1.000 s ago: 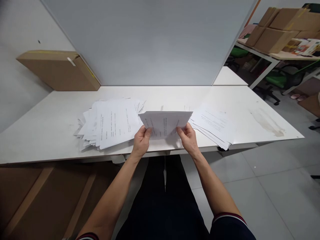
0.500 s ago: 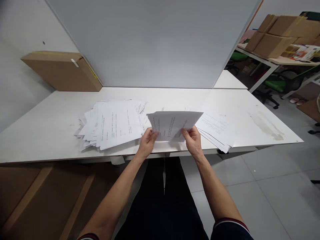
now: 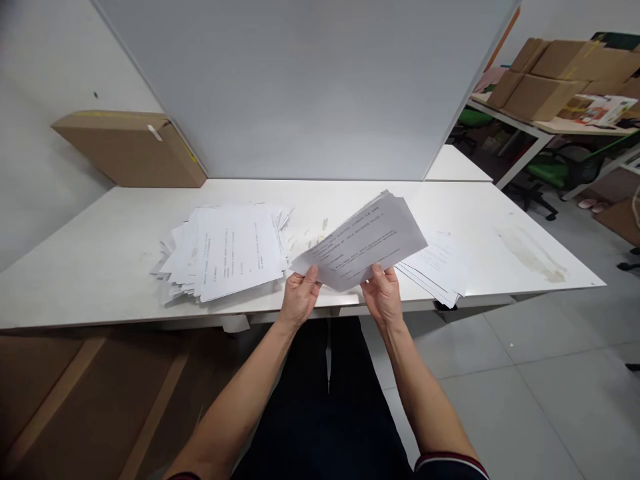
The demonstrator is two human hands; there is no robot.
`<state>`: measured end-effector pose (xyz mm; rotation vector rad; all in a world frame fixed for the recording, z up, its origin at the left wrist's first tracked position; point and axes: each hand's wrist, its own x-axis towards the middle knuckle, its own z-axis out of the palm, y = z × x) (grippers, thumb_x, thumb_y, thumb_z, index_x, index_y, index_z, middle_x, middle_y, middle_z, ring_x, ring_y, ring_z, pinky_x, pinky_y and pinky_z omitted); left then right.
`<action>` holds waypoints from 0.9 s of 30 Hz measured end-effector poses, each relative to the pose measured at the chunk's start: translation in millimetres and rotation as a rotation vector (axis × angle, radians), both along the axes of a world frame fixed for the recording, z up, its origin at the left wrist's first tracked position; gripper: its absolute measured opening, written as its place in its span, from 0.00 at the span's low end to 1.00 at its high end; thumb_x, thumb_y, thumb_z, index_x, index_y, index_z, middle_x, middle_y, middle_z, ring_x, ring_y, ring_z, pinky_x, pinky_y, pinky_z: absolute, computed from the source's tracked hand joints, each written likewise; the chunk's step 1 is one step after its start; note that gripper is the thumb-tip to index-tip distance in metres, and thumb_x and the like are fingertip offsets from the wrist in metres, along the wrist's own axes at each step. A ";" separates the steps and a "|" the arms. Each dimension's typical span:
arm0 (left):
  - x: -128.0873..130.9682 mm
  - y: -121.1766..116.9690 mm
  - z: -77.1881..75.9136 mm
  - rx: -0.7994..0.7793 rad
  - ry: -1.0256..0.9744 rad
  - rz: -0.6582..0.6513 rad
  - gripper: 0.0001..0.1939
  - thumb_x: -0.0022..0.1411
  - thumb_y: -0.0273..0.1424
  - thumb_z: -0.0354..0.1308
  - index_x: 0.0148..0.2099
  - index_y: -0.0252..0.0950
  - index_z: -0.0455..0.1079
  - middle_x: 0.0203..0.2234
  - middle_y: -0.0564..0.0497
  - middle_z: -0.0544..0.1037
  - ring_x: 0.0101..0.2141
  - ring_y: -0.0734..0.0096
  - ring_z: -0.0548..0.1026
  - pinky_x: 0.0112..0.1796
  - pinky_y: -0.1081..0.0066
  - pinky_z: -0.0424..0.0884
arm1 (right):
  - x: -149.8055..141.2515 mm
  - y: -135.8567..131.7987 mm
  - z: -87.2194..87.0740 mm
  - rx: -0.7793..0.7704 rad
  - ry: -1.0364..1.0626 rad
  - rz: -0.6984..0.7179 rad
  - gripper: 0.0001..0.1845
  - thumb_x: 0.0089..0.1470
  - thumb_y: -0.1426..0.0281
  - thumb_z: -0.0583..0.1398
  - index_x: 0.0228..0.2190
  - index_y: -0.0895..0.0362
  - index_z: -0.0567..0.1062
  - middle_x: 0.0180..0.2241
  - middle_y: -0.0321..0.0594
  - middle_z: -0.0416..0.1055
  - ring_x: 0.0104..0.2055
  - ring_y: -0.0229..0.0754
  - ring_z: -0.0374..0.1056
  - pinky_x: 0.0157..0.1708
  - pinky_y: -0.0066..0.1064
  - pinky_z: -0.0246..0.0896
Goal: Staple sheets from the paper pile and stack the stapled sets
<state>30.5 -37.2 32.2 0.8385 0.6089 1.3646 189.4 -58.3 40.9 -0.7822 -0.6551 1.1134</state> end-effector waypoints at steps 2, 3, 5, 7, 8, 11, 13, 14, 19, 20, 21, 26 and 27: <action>-8.3 1.8 4.7 0.052 0.111 0.084 0.19 0.56 0.41 0.62 0.45 0.34 0.75 0.38 0.45 0.80 0.44 0.61 0.76 0.49 0.60 0.69 | 17.1 -1.5 -1.0 0.023 -0.003 -0.021 0.12 0.48 0.64 0.65 0.38 0.45 0.74 0.43 0.31 0.75 0.48 0.39 0.69 0.51 0.40 0.62; -14.9 3.5 8.1 0.088 0.180 0.127 0.19 0.56 0.41 0.61 0.45 0.34 0.75 0.38 0.46 0.81 0.43 0.62 0.76 0.49 0.61 0.69 | 28.9 -1.3 0.2 0.042 -0.027 -0.039 0.13 0.47 0.64 0.66 0.38 0.45 0.74 0.41 0.31 0.75 0.46 0.39 0.70 0.51 0.40 0.63; -29.3 7.3 16.4 0.171 0.334 0.174 0.17 0.58 0.40 0.60 0.45 0.34 0.76 0.38 0.47 0.81 0.43 0.63 0.76 0.49 0.63 0.69 | 53.8 0.1 5.4 0.059 -0.134 -0.055 0.17 0.44 0.65 0.68 0.39 0.44 0.74 0.37 0.31 0.76 0.44 0.39 0.71 0.49 0.39 0.64; -41.3 10.7 24.2 0.250 0.471 0.217 0.17 0.59 0.40 0.59 0.44 0.34 0.76 0.37 0.47 0.81 0.41 0.63 0.77 0.47 0.65 0.70 | 73.4 1.8 12.0 0.049 -0.292 -0.035 0.22 0.42 0.66 0.69 0.42 0.44 0.73 0.36 0.32 0.76 0.43 0.41 0.71 0.48 0.40 0.65; -45.5 12.1 27.0 0.283 0.531 0.229 0.16 0.59 0.39 0.58 0.44 0.34 0.76 0.36 0.47 0.81 0.41 0.63 0.77 0.45 0.65 0.71 | 79.4 2.4 14.7 0.034 -0.376 -0.011 0.24 0.41 0.66 0.69 0.43 0.45 0.74 0.37 0.34 0.77 0.43 0.43 0.71 0.47 0.41 0.65; -50.6 15.2 28.4 0.355 0.662 0.199 0.15 0.61 0.39 0.55 0.44 0.35 0.75 0.35 0.48 0.80 0.38 0.64 0.76 0.41 0.67 0.72 | 82.1 3.3 16.3 -0.048 -0.578 0.106 0.21 0.41 0.66 0.70 0.40 0.51 0.77 0.38 0.38 0.78 0.44 0.47 0.72 0.47 0.43 0.66; -50.1 16.6 24.5 0.366 0.686 0.126 0.15 0.62 0.38 0.54 0.46 0.36 0.74 0.36 0.48 0.79 0.39 0.65 0.76 0.41 0.67 0.72 | 76.2 3.5 11.9 -0.097 -0.634 0.191 0.18 0.41 0.65 0.69 0.37 0.54 0.78 0.37 0.40 0.78 0.43 0.49 0.72 0.47 0.45 0.66; -49.5 17.1 22.0 0.358 0.676 0.085 0.15 0.62 0.38 0.54 0.47 0.36 0.72 0.37 0.48 0.79 0.40 0.65 0.76 0.42 0.67 0.72 | 72.8 3.8 8.9 -0.107 -0.642 0.215 0.17 0.42 0.64 0.69 0.37 0.54 0.79 0.38 0.40 0.78 0.43 0.50 0.72 0.47 0.45 0.66; -49.1 18.7 12.7 0.309 0.618 -0.013 0.16 0.62 0.40 0.54 0.47 0.36 0.69 0.39 0.47 0.78 0.42 0.66 0.75 0.44 0.66 0.71 | 64.6 6.7 -2.3 -0.111 -0.650 0.192 0.19 0.40 0.62 0.69 0.37 0.55 0.80 0.39 0.41 0.78 0.44 0.51 0.72 0.45 0.44 0.68; -49.4 19.0 12.2 0.313 0.622 -0.007 0.15 0.62 0.40 0.54 0.46 0.35 0.69 0.38 0.47 0.78 0.41 0.66 0.75 0.44 0.66 0.71 | 64.8 7.4 -2.8 -0.100 -0.651 0.182 0.19 0.40 0.63 0.69 0.37 0.55 0.80 0.38 0.41 0.78 0.43 0.51 0.72 0.44 0.44 0.68; -49.6 19.1 11.9 0.319 0.629 0.004 0.15 0.62 0.40 0.54 0.45 0.35 0.70 0.38 0.48 0.78 0.41 0.66 0.75 0.44 0.66 0.71 | 65.3 8.0 -3.0 -0.088 -0.653 0.171 0.18 0.40 0.63 0.70 0.36 0.54 0.80 0.37 0.40 0.78 0.42 0.51 0.73 0.43 0.44 0.69; -48.5 18.9 8.4 0.334 0.641 0.018 0.15 0.63 0.40 0.52 0.45 0.35 0.70 0.39 0.47 0.78 0.41 0.65 0.75 0.44 0.66 0.71 | 65.0 8.5 -3.2 -0.088 -0.674 0.145 0.13 0.41 0.65 0.69 0.33 0.54 0.81 0.34 0.38 0.79 0.39 0.48 0.73 0.41 0.41 0.68; -47.8 18.7 7.0 0.333 0.643 0.010 0.16 0.63 0.40 0.52 0.47 0.35 0.70 0.41 0.47 0.78 0.42 0.65 0.75 0.44 0.65 0.71 | 64.0 8.6 -3.6 -0.087 -0.674 0.146 0.12 0.42 0.66 0.69 0.32 0.53 0.81 0.34 0.37 0.79 0.39 0.47 0.73 0.41 0.41 0.68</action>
